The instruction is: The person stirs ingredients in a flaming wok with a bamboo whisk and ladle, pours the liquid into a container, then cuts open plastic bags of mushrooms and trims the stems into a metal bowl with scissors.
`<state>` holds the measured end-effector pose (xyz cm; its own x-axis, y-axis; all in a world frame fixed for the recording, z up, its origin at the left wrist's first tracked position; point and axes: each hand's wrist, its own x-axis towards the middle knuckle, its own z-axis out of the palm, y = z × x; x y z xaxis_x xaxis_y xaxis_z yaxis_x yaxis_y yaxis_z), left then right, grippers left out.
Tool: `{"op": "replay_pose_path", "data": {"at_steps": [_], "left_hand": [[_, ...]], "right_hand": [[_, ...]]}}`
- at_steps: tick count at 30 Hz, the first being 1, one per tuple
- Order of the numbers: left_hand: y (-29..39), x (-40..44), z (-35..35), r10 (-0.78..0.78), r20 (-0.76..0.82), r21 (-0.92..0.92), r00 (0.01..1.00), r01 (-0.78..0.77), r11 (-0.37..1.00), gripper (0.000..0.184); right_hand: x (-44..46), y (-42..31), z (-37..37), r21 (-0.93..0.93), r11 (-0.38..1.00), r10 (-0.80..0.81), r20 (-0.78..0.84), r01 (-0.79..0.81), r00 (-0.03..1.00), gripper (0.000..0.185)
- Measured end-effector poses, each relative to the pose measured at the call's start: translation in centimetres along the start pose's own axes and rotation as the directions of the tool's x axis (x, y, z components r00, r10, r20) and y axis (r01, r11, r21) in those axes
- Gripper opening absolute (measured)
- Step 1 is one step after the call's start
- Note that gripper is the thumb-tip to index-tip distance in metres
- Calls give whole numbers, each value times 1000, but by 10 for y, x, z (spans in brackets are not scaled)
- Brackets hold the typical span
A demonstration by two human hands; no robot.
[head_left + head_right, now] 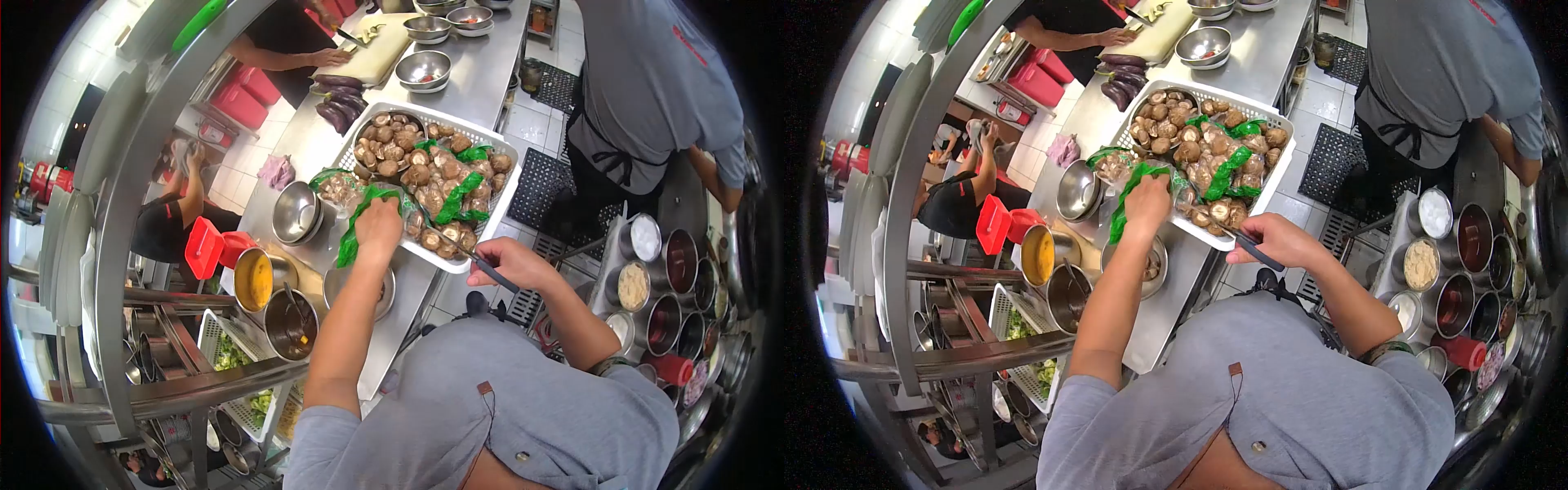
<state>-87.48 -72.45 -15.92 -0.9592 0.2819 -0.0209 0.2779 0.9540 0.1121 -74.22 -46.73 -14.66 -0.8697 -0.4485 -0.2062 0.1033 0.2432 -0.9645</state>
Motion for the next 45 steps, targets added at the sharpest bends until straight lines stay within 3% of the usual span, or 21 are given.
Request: {"op": "replay_pose_path", "data": {"at_steps": [2, 5, 8, 11, 13, 15, 17, 19, 20, 23, 27, 30, 35, 39, 42, 43, 44, 45], "left_hand": [[-12, -3, 5, 130, -8, -86, 992, -130, 988, 22], [-13, -4, 2, 101, -100, -95, 990, -110, 989, 14], [-14, -17, -2, 13, -225, -249, 974, -70, 966, 7], [-28, -27, 2, -21, -364, -408, 931, -139, 903, 10], [-32, -28, 16, 48, -321, -388, 946, -177, 904, 12], [-31, -15, 18, 76, -336, -346, 939, -199, 917, 15], [-28, -6, 14, -7, -196, -343, 981, -62, 937, 21], [-24, -3, 8, -85, -59, -352, 995, 59, 934, 23], [-27, -1, 12, -91, -102, -390, 991, 45, 920, 23], [-38, 12, 15, 43, 2, -346, 999, -39, 937, 24], [-12, 11, -4, -7, 121, -171, 993, 28, 985, 25], [-11, 16, 1, 53, 128, -127, 990, -37, 991, 27], [-14, -5, -7, 36, -120, -156, 992, -55, 986, 20], [-21, -31, -6, 16, -366, -407, 930, -176, 896, 30], [-24, -74, -33, -203, -336, -645, 920, -67, 761, 34], [-32, -88, -28, -345, -176, -888, 922, 3, 459, 33], [-43, -104, -22, -424, 24, -994, 905, 65, 84, 31], [-53, -119, -17, -432, 234, -946, 871, 101, -309, 31]], "right_hand": [[-2, -2, 7, -19, 1000, 14, 0, -14, 1000, 45], [-1, -12, 16, -30, 1000, 10, -8, -10, 1000, 45], [-4, -17, 21, -11, 1000, -11, -34, 11, 999, 44], [-3, -18, 28, 77, 997, 2, -32, 1, 999, 39], [-3, -20, 36, 147, 986, 71, 16, -72, 997, 32], [5, -27, 45, 93, 995, 47, 15, -49, 999, 32], [9, -30, 53, -2, 1000, -20, -1, 20, 1000, 32], [10, -34, 55, 57, 998, 31, 14, -32, 999, 33], [10, -29, 55, 57, 998, 31, 18, -32, 999, 33], [7, -25, 52, 48, 998, 42, 0, -42, 999, 34], [2, -22, 50, -35, 998, 44, -36, -45, 998, 35], [2, -24, 48, -94, 995, 23, -48, -28, 999, 36], [0, -30, 38, -50, 997, 55, -62, -58, 997, 40], [10, -30, 42, 34, 999, 32, -54, -31, 998, 44], [18, -34, 55, -15, 1000, -28, -79, 27, 996, 47], [20, -38, 62, -52, 998, -49, -94, 44, 994, 49], [22, -41, 70, -89, 994, -70, -102, 61, 992, 50], [25, -45, 76, -171, 984, -60, -92, 44, 994, 52]]}}
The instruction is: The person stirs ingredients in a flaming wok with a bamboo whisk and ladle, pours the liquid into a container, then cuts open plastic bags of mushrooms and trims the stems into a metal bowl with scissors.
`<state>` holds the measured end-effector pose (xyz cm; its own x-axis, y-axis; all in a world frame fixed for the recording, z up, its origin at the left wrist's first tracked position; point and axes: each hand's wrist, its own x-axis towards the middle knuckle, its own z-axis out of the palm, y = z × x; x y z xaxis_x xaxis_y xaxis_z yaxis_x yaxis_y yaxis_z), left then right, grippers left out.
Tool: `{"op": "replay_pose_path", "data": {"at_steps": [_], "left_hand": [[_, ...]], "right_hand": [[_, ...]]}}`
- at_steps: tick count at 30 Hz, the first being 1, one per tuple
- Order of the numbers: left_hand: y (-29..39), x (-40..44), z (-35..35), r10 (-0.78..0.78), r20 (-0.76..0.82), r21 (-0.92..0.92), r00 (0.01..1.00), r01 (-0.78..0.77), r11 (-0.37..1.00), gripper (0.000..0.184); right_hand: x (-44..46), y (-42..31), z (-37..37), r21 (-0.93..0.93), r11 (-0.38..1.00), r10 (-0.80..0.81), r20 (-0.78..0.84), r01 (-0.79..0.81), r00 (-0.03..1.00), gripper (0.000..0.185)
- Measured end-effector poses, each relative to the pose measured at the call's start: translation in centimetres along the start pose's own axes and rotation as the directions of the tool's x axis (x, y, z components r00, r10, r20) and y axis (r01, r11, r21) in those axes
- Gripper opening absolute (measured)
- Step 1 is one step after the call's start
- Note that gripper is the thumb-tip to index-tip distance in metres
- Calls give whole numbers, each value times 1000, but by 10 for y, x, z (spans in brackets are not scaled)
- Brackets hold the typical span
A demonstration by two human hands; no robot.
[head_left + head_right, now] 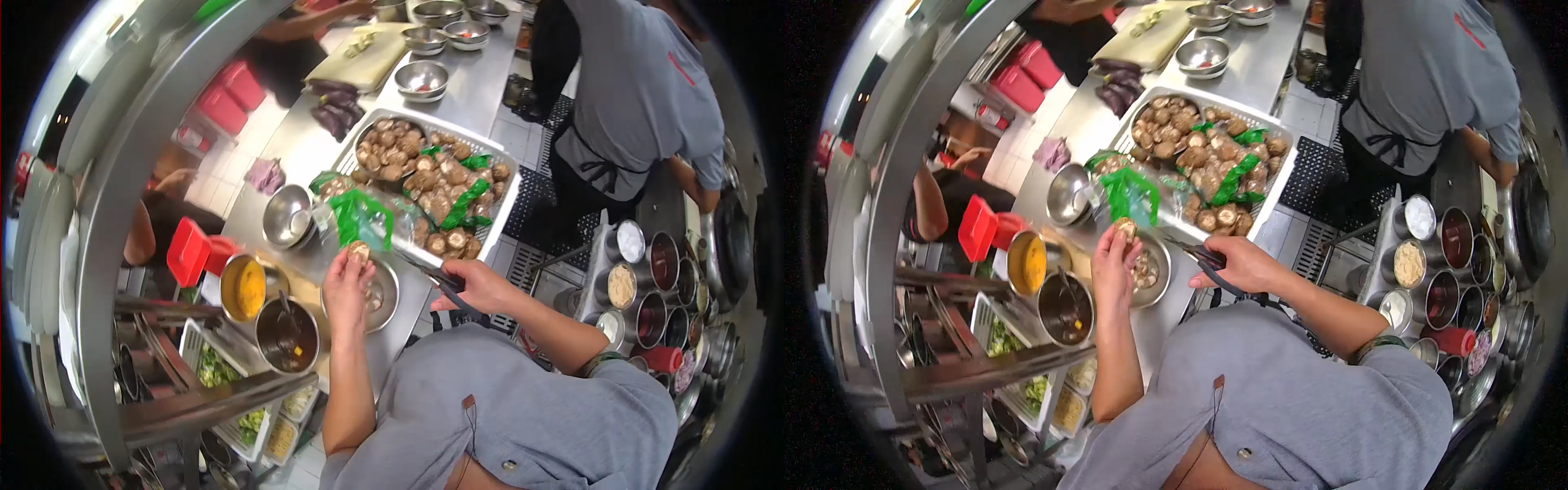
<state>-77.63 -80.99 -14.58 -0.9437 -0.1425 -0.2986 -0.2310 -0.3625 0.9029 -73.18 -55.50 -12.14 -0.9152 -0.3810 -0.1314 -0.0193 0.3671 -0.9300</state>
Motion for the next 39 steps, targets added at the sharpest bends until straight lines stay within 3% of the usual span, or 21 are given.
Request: {"op": "replay_pose_path", "data": {"at_steps": [1, 4, 5, 8, 13, 19, 22, 28, 35, 39], "left_hand": [[-3, -9, -17, -72, 23, -153, 997, 74, 985, 31], [-7, -43, -35, -125, -38, -246, 991, 112, 963, 38], [-11, -51, -40, -133, -59, -260, 989, 113, 959, 47], [-26, -66, -56, -61, -92, -244, 994, 37, 969, 48], [-31, -79, -63, -95, -135, -297, 986, 52, 954, 52], [-40, -82, -65, 5, -166, -251, 986, -47, 967, 47], [-41, -85, -59, 5, -197, -136, 980, -32, 990, 47], [-45, -82, -63, -23, -172, -71, 985, 11, 997, 47], [-47, -79, -69, -70, -192, -111, 979, 49, 993, 40], [-45, -82, -72, -96, -188, -149, 977, 69, 986, 43]], "right_hand": [[3, -5, 7, -84, 996, 8, 21, -6, 1000, 54], [10, -2, 37, -271, 960, -73, 21, 76, 997, 60], [11, -3, 46, -315, 944, -104, 9, 102, 994, 61], [17, -2, 65, -390, 912, -136, 15, 131, 991, 62], [25, 1, 78, -477, 867, -119, 75, 141, 990, 61], [25, -4, 84, -458, 879, -80, 122, 128, 989, 62], [25, 2, 86, -503, 839, -181, 105, 210, 978, 63], [29, 19, 95, -501, 835, -215, 82, 227, 973, 66], [30, 32, 102, -463, 886, 47, 111, 10, 993, 68], [23, 31, 93, -417, 900, -104, 85, 130, 991, 67]]}}
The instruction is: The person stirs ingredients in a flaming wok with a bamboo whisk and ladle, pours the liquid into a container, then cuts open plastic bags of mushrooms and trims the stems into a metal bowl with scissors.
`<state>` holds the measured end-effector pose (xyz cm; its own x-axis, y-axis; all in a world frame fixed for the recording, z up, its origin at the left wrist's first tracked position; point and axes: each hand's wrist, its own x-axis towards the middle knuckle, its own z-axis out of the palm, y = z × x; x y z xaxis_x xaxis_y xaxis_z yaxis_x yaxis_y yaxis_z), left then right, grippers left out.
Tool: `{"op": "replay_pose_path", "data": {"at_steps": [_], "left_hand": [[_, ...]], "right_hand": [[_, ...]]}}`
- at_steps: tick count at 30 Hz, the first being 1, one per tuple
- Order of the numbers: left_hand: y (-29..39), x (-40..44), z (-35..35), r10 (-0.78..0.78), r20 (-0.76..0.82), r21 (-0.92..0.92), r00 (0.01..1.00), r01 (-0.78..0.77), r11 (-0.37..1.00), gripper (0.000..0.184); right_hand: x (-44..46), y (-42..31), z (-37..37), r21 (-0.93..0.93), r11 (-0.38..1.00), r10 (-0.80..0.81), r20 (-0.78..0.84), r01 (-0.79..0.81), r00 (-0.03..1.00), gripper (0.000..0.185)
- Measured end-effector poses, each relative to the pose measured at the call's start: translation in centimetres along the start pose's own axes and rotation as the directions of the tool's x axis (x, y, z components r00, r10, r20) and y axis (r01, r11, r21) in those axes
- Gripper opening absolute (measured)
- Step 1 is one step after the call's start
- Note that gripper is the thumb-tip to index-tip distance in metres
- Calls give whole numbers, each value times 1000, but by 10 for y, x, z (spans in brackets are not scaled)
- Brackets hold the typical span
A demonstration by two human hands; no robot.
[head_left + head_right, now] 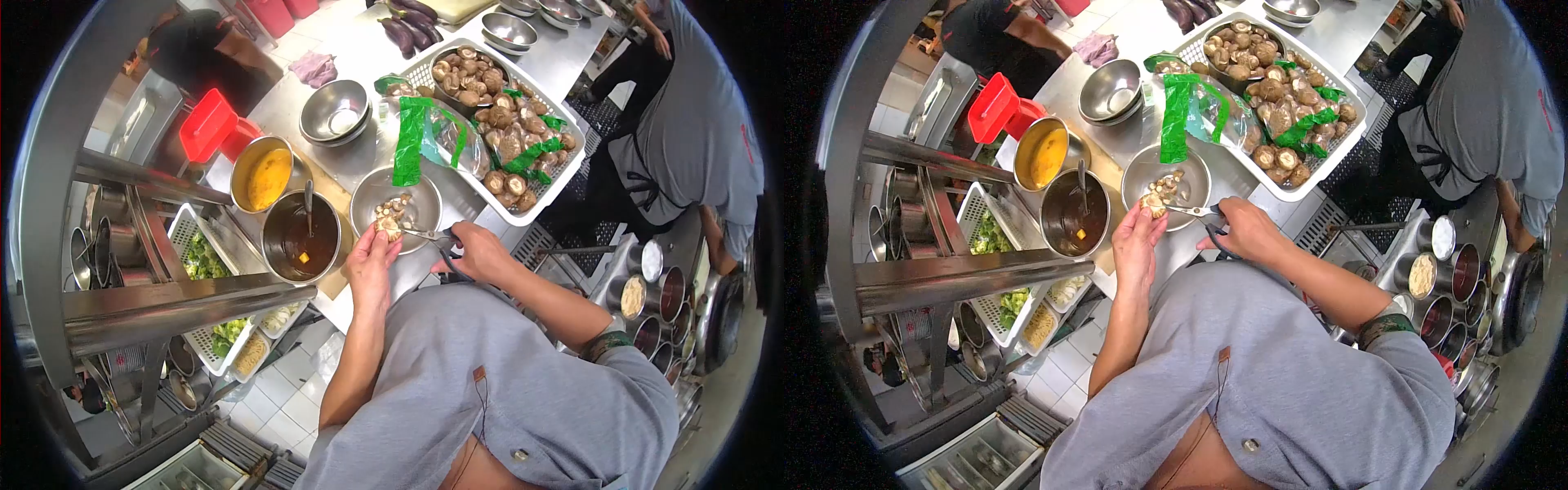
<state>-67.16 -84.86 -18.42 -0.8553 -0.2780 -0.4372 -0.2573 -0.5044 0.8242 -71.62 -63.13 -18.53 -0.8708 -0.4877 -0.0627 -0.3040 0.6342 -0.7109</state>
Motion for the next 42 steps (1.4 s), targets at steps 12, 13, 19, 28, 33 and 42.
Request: {"op": "replay_pose_path", "data": {"at_steps": [12, 13, 19, 28, 33, 42], "left_hand": [[4, -2, -1, -93, 102, 138, 990, 78, 987, 42], [5, 0, -2, -110, 117, 145, 987, 93, 985, 42], [11, 13, -17, -172, 148, 211, 974, 139, 968, 41], [11, 14, -16, -225, 163, 301, 961, 169, 939, 42], [11, 13, -16, -217, 175, 335, 960, 150, 930, 43], [62, 18, 91, 53, 349, 357, 936, -185, 916, 42]], "right_hand": [[11, 6, -6, -72, 988, -138, -28, 136, 990, 66], [12, 9, -4, -80, 986, -150, -41, 146, 988, 65], [12, 19, 6, -82, 995, -46, 36, 49, 998, 58], [3, 8, 0, -76, 997, -28, 29, 31, 999, 65], [7, 8, -10, 36, 985, 158, 214, -169, 964, 70], [-21, 25, -62, 276, 905, 193, 414, -325, 890, 66]]}}
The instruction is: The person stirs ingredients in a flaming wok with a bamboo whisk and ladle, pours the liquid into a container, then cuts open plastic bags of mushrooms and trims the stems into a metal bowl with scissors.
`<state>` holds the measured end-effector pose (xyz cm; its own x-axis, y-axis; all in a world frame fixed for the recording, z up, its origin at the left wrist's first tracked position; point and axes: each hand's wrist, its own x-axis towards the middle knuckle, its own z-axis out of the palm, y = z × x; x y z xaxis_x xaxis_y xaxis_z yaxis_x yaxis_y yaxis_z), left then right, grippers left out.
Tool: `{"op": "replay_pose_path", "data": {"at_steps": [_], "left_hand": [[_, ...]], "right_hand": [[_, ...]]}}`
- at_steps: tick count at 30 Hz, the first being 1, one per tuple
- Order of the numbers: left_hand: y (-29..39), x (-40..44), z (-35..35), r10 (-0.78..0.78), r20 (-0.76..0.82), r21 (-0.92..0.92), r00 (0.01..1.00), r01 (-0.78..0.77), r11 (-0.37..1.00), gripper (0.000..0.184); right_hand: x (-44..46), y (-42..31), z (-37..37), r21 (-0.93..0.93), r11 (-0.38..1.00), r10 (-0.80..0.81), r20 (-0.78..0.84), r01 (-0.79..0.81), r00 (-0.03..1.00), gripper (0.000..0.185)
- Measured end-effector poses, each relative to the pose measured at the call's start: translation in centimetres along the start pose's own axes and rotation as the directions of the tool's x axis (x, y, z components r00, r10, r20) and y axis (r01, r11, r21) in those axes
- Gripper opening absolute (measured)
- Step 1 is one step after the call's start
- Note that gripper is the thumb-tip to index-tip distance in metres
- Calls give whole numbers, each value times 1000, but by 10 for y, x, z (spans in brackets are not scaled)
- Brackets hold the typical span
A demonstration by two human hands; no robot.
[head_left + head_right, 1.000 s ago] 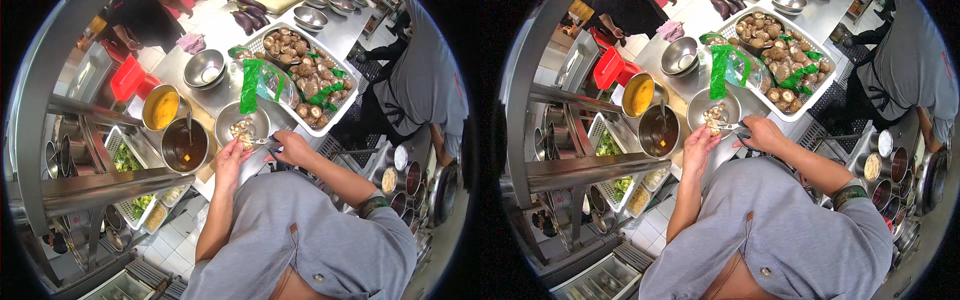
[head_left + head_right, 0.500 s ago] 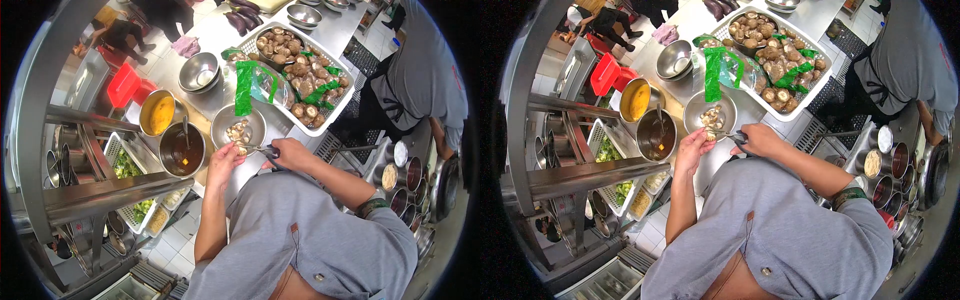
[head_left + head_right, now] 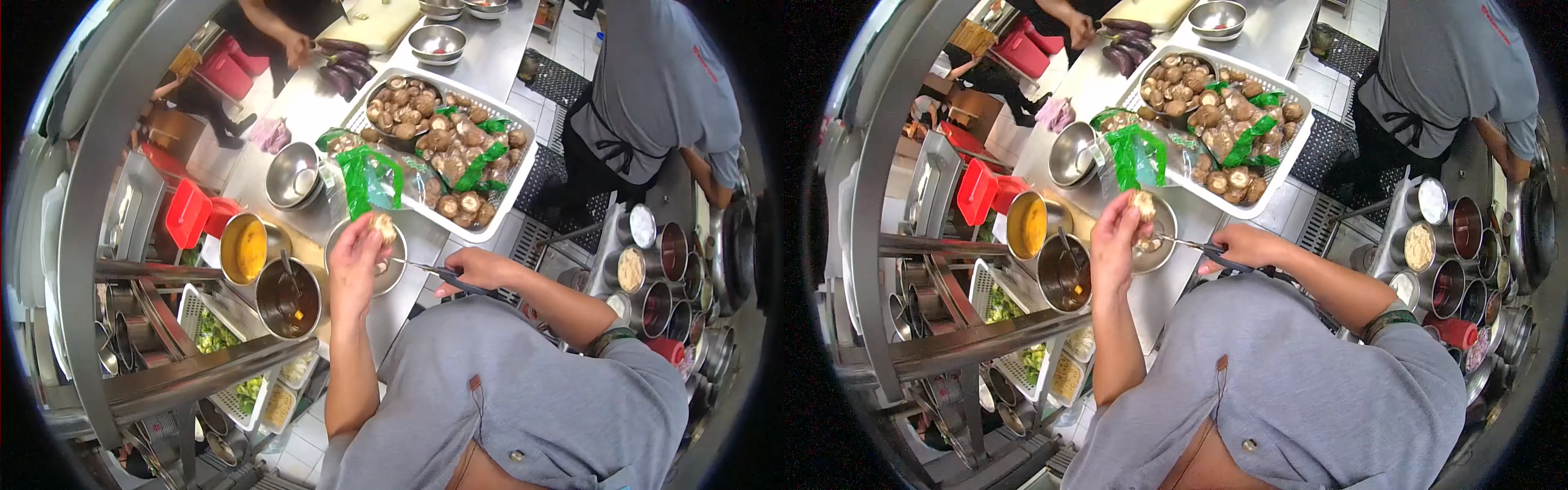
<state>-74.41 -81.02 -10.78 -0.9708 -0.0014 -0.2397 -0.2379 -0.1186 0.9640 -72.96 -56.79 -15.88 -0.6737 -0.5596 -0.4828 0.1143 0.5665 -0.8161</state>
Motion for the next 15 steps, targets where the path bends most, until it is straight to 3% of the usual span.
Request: {"op": "replay_pose_path", "data": {"at_steps": [6, 9, 11, 12, 13, 15], "left_hand": [[32, 70, 62, 128, 94, 55, 987, -134, 989, 40], [37, 95, 73, 173, 65, 161, 983, -181, 970, 38], [31, 104, 73, 208, 106, 256, 972, -229, 939, 36], [30, 101, 74, 225, 133, 323, 965, -257, 911, 37], [31, 102, 77, 261, 163, 383, 952, -305, 872, 38], [13, 105, 82, 290, 191, 453, 938, -346, 822, 39]], "right_hand": [[-19, 16, -12, 1, 1000, -21, -68, 21, 997, 69], [-29, 28, -14, 70, 996, -51, -140, 62, 989, 68], [-31, 38, -17, 2, 1000, -29, -120, 30, 992, 64], [-34, 44, -16, 87, 996, -23, -119, 33, 993, 64], [-33, 59, -11, 122, 981, -128, -183, 152, 975, 63], [-45, 47, -25, 68, 997, -27, -106, 35, 994, 63]]}}
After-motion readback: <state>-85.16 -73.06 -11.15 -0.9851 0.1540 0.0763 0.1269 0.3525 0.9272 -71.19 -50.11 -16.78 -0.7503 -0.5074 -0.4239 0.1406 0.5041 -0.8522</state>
